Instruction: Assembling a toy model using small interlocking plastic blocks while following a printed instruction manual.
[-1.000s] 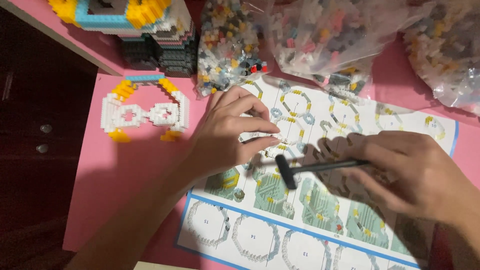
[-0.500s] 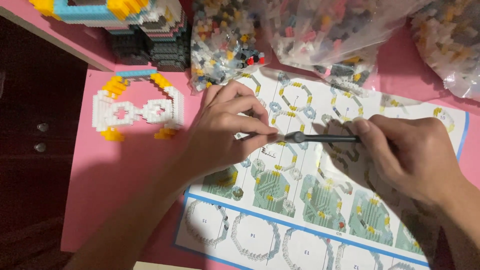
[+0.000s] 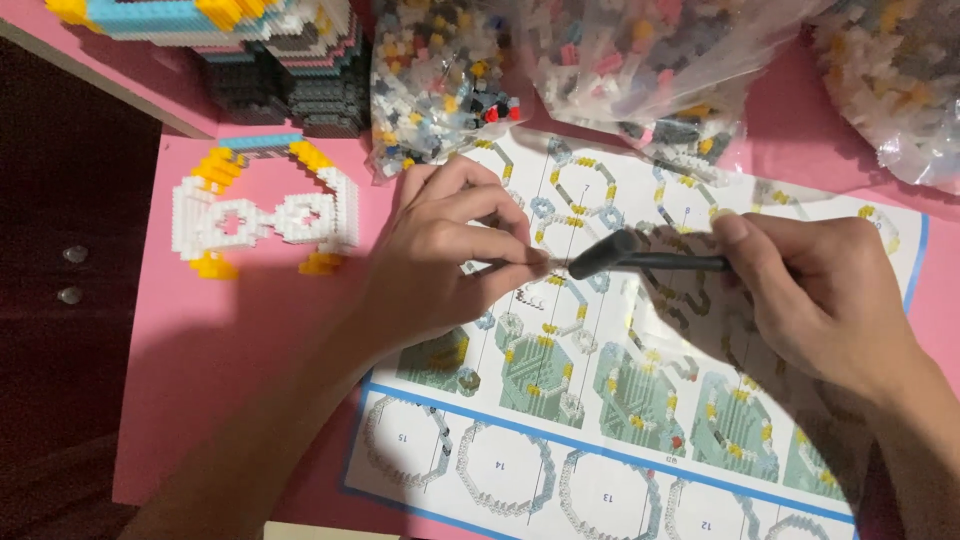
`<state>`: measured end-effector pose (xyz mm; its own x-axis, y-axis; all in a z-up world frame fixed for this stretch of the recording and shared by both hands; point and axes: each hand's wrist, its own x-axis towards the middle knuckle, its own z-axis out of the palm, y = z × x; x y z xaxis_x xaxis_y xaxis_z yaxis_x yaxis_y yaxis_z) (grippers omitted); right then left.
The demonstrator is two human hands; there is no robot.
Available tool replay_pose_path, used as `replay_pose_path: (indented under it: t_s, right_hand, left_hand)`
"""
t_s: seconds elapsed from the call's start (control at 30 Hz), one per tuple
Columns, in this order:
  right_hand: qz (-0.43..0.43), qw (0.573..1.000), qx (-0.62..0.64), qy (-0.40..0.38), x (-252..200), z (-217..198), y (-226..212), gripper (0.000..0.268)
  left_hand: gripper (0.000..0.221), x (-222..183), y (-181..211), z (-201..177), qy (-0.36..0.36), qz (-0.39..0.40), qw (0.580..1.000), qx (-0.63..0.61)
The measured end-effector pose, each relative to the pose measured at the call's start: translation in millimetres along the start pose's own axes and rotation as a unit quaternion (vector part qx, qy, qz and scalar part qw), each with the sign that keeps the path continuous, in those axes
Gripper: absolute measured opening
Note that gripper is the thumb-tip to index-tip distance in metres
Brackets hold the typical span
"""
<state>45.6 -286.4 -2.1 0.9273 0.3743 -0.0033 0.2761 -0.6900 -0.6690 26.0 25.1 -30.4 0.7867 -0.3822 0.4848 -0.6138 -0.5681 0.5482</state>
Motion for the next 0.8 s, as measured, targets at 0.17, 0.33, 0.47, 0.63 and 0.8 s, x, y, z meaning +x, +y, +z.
replay_pose_path:
  t_s: [0.17, 0.33, 0.47, 0.63, 0.8]
  right_hand:
    - [0.004, 0.999, 0.037, 0.015, -1, -4, -3, 0.061]
    - [0.075, 0.991, 0.093, 0.054, -3, -3, 13, 0.057]
    - [0.048, 0.994, -0.066, -0.07, 5, -3, -6, 0.047]
    - [0.007, 1.0, 0.026, 0.002, -8, -6, -12, 0.053]
    - [-0.051, 0.993, 0.08, -0.076, -12, -13, 3, 0.025]
  left_hand:
    - [0.013, -2, -2, -2, -0.01, 0.012, 1.0, 0.005]
    - [0.009, -1, -3, -5, -0.011, 0.026, 1.0, 0.007]
    - [0.005, -1, -1, -4, -0.01, 0.023, 1.0, 0.001]
    - [0.006, -2, -4, -4, -0.012, 0.01, 1.0, 0.002]
    - [0.021, -1, -2, -2, -0.006, 0.014, 1.0, 0.02]
